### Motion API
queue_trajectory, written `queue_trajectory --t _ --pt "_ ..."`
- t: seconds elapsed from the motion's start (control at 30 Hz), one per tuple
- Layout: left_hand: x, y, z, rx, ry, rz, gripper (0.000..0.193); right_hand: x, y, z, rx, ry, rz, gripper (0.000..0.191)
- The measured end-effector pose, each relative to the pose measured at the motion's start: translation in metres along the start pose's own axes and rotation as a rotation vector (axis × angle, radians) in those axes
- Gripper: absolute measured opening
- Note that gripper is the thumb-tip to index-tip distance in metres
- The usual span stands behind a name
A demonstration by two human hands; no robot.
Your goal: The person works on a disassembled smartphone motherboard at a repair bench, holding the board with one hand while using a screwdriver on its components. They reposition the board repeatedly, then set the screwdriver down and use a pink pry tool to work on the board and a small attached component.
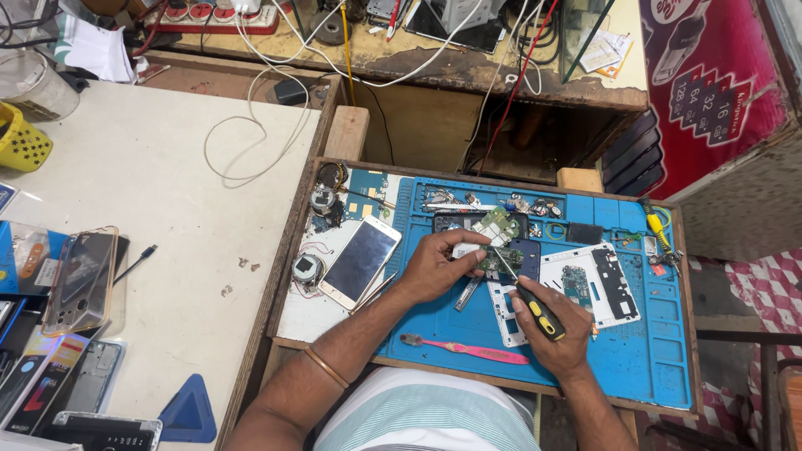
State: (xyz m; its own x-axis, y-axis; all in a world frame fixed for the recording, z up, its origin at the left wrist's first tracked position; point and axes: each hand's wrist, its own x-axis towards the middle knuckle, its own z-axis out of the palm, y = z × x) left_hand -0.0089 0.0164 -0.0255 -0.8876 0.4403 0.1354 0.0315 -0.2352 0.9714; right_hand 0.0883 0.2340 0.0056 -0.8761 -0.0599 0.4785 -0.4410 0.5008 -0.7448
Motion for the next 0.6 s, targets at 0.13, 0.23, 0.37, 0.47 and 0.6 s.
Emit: queue_trajectory --t 0.13,0.23,0.37,0.47,0.6 --pt "0.0016 -0.0017 -0.001 -0.012 0.03 -0.018 0.027 0.0018 0.0006 -0.0012 0.021 -0.016 -0.005 0.034" --pt "0.0003 -0.0023 -0.0016 -0.002 0.037 -0.036 0.027 0.0006 -0.0007 0.0002 0.026 -0.007 -0.004 0.035" --pt "0.0005 -0.0035 0.0004 -0.011 0.006 -0.025 0.026 0.0008 -0.0002 0.0009 0.0 0.005 0.009 0.036" --pt "0.0013 -0.0037 0.0006 -0.036 -0.002 0.031 0.026 0.0014 0.0014 0.0006 0.008 -0.023 -0.003 0.035" --pt "0.0017 -0.0023 -0.001 0.023 0.014 -0.043 0.027 0.0008 0.0012 0.0011 0.013 -0.01 -0.01 0.036"
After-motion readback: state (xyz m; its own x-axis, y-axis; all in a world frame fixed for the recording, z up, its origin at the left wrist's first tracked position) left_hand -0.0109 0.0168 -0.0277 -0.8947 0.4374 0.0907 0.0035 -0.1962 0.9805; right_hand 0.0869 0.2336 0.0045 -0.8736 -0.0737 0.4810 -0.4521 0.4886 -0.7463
